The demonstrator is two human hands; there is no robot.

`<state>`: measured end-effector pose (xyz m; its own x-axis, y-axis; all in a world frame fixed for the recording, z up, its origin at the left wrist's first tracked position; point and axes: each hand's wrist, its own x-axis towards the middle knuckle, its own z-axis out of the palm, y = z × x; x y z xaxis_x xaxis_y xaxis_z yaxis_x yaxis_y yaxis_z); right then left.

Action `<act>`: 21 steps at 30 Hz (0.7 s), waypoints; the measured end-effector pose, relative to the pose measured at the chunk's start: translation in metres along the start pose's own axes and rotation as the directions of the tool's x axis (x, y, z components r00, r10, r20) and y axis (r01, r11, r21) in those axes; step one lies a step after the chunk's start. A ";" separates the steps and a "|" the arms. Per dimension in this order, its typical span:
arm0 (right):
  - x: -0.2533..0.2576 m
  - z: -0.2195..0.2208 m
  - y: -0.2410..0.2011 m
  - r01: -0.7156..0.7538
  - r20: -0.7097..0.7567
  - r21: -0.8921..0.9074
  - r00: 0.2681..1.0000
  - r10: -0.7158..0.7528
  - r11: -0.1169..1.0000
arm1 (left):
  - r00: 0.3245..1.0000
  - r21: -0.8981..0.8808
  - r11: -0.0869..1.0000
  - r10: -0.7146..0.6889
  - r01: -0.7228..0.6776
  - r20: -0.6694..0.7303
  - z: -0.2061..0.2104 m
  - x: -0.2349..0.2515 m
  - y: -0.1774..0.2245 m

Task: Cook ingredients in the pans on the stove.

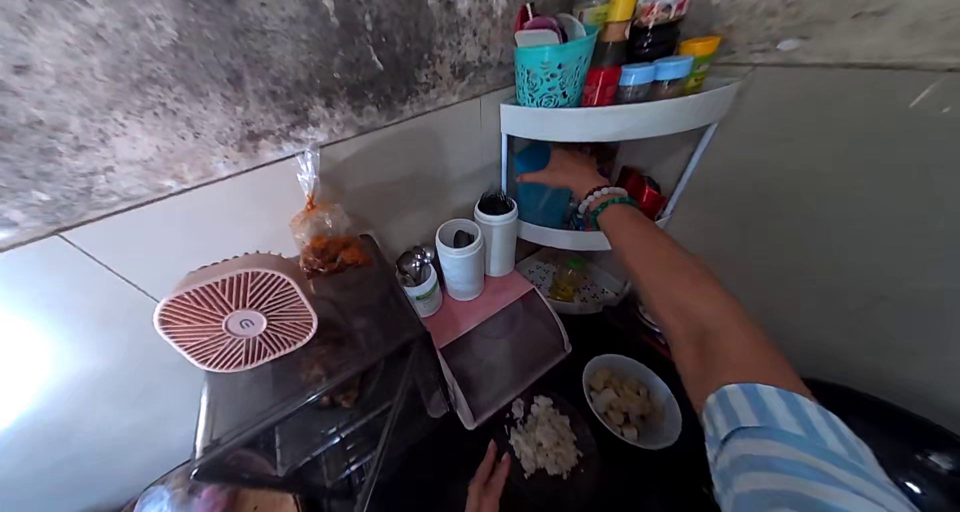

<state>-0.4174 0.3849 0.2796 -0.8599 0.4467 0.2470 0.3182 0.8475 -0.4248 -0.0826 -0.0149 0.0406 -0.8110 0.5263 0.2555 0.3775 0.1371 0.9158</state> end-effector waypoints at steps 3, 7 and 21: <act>-0.038 -0.004 0.015 0.173 -0.151 -0.007 0.973 -0.172 0.985 | 1.000 -0.004 1.000 0.022 -0.022 -0.012 0.003 0.007 0.005; -0.095 -0.008 0.035 0.515 -0.330 -0.121 0.786 -0.524 0.849 | 0.992 -0.003 0.995 0.101 -0.102 -0.071 0.009 0.022 0.018; -0.493 -0.076 -0.020 0.352 0.006 0.272 0.930 -0.368 0.896 | 0.933 0.064 0.937 0.349 -0.344 -0.092 0.004 0.003 0.070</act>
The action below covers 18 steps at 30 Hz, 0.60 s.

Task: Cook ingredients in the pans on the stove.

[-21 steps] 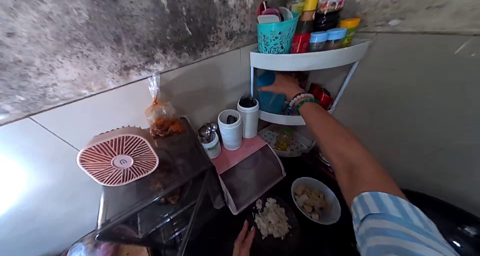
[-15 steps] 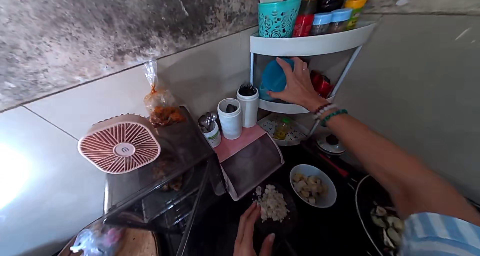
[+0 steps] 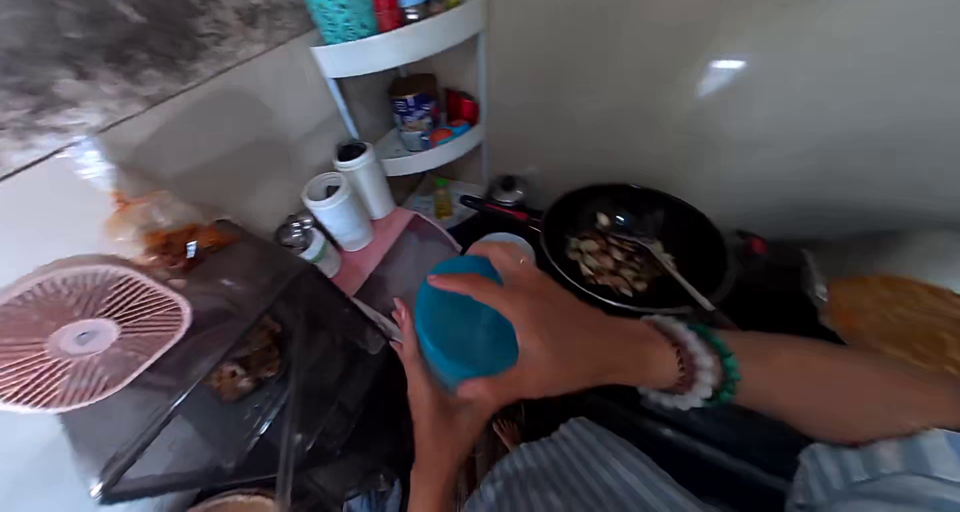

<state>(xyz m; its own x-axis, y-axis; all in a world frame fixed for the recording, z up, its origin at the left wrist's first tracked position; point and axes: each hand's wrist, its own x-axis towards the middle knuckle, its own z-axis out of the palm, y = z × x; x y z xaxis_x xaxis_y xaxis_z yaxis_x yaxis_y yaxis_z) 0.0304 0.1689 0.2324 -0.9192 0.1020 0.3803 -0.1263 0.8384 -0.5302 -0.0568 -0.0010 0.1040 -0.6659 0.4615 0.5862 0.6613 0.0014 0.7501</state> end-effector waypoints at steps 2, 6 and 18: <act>-0.053 0.020 -0.010 -0.054 0.000 0.099 0.999 0.055 0.994 | 0.997 -0.056 0.998 0.003 0.001 0.077 -0.009 -0.037 0.003; -0.125 0.048 -0.019 -0.121 -0.036 0.120 0.991 0.126 0.985 | 0.953 -0.066 0.997 -0.020 0.042 0.302 -0.026 -0.092 0.003; -0.192 0.003 -0.029 0.200 0.025 0.527 0.968 -0.251 0.826 | 0.415 -0.545 0.061 0.579 0.836 0.702 -0.021 -0.097 0.016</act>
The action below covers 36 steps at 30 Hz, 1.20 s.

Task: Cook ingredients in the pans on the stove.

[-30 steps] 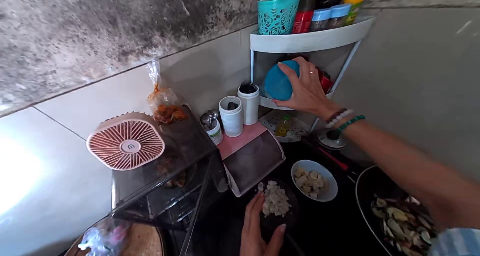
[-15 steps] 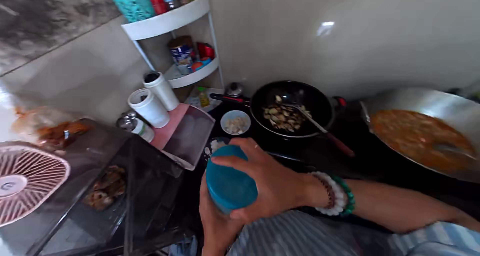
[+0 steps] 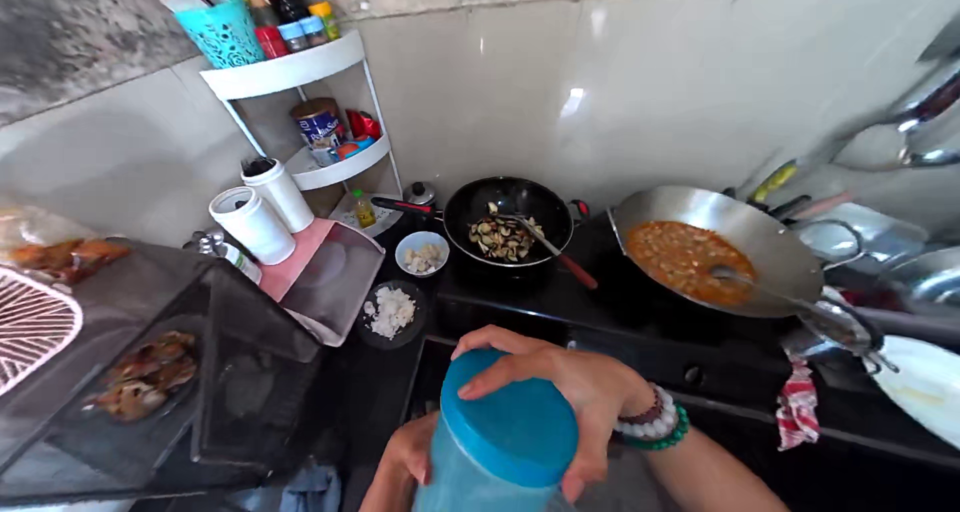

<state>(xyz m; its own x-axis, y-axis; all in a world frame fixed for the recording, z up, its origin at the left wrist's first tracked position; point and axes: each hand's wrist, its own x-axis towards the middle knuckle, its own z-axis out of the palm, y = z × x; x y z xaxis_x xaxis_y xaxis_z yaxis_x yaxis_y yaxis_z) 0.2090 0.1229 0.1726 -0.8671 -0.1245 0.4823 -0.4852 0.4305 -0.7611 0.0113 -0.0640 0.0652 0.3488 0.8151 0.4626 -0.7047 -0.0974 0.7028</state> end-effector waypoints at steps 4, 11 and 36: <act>-0.008 -0.007 0.001 0.097 -0.020 0.074 0.995 -0.095 0.993 | 0.989 -0.012 0.998 0.067 -0.069 -0.134 0.011 0.014 -0.005; -0.031 -0.048 0.012 0.169 -0.043 0.119 0.985 -0.165 0.978 | 0.986 0.121 0.980 0.162 -0.156 -0.039 -0.030 0.053 -0.038; -0.066 -0.140 -0.007 -0.292 -0.720 -0.370 0.690 -0.074 0.882 | 0.954 0.928 0.364 0.244 0.075 -0.173 -0.041 0.155 0.035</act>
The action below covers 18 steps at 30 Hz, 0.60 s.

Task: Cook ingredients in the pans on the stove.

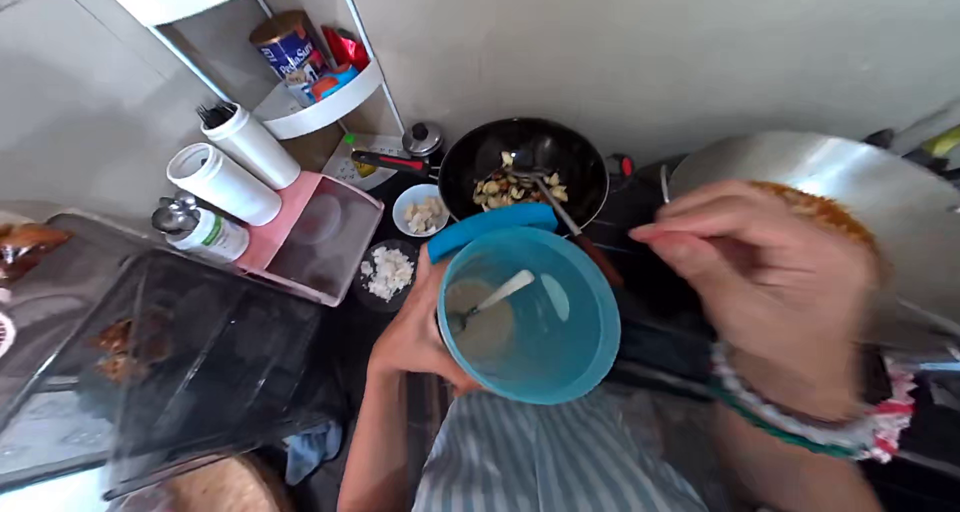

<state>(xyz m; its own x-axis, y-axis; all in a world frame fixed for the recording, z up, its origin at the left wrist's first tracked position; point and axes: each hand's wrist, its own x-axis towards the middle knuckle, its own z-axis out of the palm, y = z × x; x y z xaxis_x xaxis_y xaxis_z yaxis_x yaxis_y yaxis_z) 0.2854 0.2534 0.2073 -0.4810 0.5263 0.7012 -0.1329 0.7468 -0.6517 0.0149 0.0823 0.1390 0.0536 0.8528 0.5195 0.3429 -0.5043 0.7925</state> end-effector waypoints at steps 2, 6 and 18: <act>0.005 -0.007 -0.031 0.161 0.168 -0.155 0.977 -0.134 0.975 | 1.000 0.091 0.996 0.014 -0.012 -0.018 -0.011 0.000 0.012; 0.015 0.034 -0.073 0.516 0.575 -0.447 0.791 -0.208 0.731 | 1.000 0.236 0.972 -0.007 0.007 -0.002 -0.029 0.000 0.021; 0.024 0.096 -0.073 0.500 0.741 -0.519 0.668 0.073 0.693 | 0.998 0.592 0.804 0.066 -0.061 0.014 -0.046 -0.001 0.020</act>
<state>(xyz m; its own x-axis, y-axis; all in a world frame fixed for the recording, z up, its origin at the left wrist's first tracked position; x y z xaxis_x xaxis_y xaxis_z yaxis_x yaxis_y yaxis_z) 0.1998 0.1725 0.2440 -0.9728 0.1051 0.2063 0.1176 0.9919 0.0491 -0.0216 0.0655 0.1694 0.0892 0.8195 0.5660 0.8272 -0.3775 0.4162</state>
